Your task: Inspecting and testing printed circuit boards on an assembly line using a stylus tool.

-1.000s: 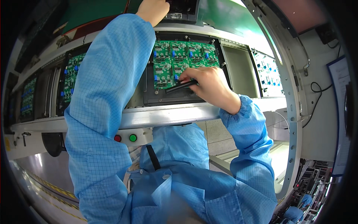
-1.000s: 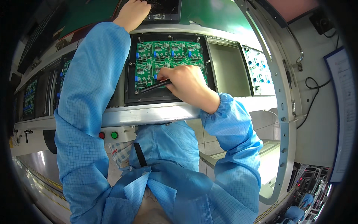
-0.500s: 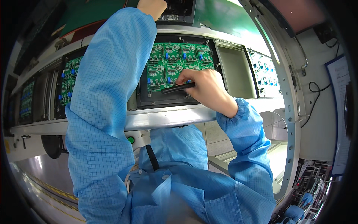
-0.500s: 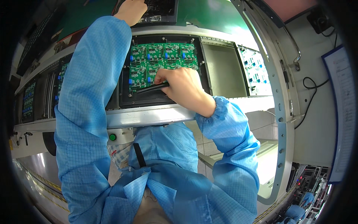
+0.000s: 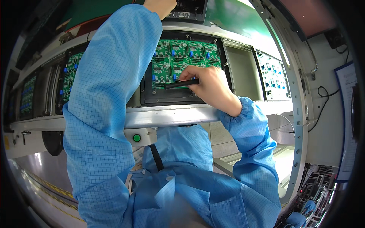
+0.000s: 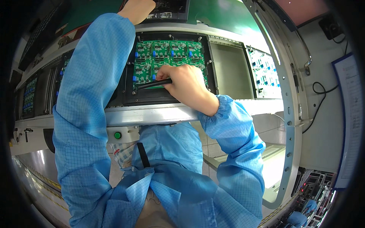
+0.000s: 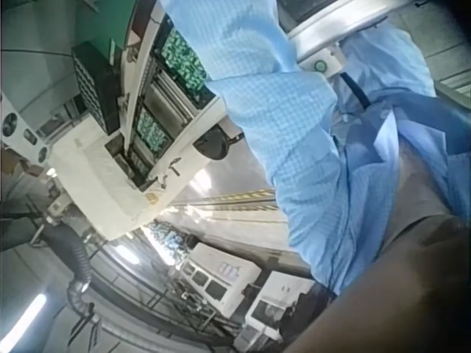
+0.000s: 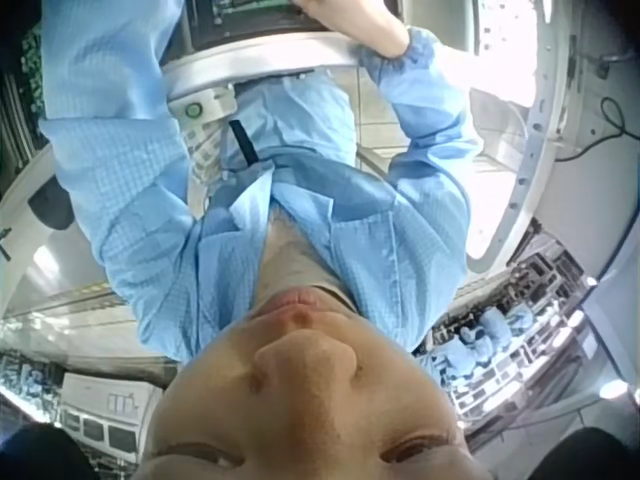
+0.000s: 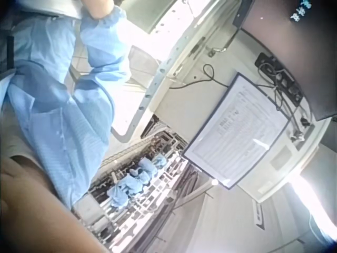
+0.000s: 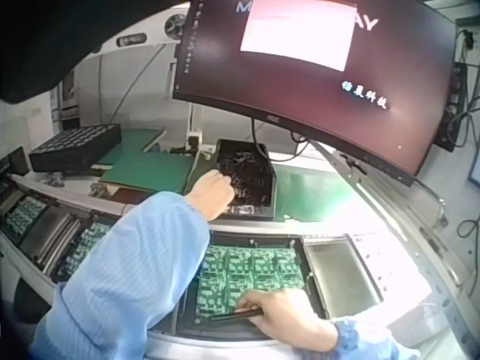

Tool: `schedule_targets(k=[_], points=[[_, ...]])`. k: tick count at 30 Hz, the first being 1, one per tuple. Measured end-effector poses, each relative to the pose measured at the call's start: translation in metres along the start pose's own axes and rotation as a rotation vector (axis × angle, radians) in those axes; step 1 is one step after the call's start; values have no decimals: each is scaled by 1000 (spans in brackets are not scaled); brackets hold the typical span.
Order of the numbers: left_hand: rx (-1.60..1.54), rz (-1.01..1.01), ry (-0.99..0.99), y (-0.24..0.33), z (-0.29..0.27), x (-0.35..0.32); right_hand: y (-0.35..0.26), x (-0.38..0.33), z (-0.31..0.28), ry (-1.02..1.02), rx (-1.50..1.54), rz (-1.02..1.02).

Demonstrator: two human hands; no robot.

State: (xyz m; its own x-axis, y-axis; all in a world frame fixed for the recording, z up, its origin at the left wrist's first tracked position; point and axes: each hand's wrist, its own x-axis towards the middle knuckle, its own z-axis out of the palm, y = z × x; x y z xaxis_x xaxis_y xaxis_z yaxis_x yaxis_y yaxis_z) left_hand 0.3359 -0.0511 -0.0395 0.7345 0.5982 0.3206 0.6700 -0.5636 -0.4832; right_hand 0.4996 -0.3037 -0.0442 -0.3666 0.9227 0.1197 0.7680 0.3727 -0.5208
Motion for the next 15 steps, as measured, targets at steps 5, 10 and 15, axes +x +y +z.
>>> schedule_targets(k=[5,10,15], points=[[-62,-18,32,-3,8,1,0,12,-1,-20,-12,-9],[-74,-30,19,-17,4,2,-8,25,-12,-38,-44,1],[-69,-44,66,-27,3,2,-17,37,-20,-74,-79,-14]])
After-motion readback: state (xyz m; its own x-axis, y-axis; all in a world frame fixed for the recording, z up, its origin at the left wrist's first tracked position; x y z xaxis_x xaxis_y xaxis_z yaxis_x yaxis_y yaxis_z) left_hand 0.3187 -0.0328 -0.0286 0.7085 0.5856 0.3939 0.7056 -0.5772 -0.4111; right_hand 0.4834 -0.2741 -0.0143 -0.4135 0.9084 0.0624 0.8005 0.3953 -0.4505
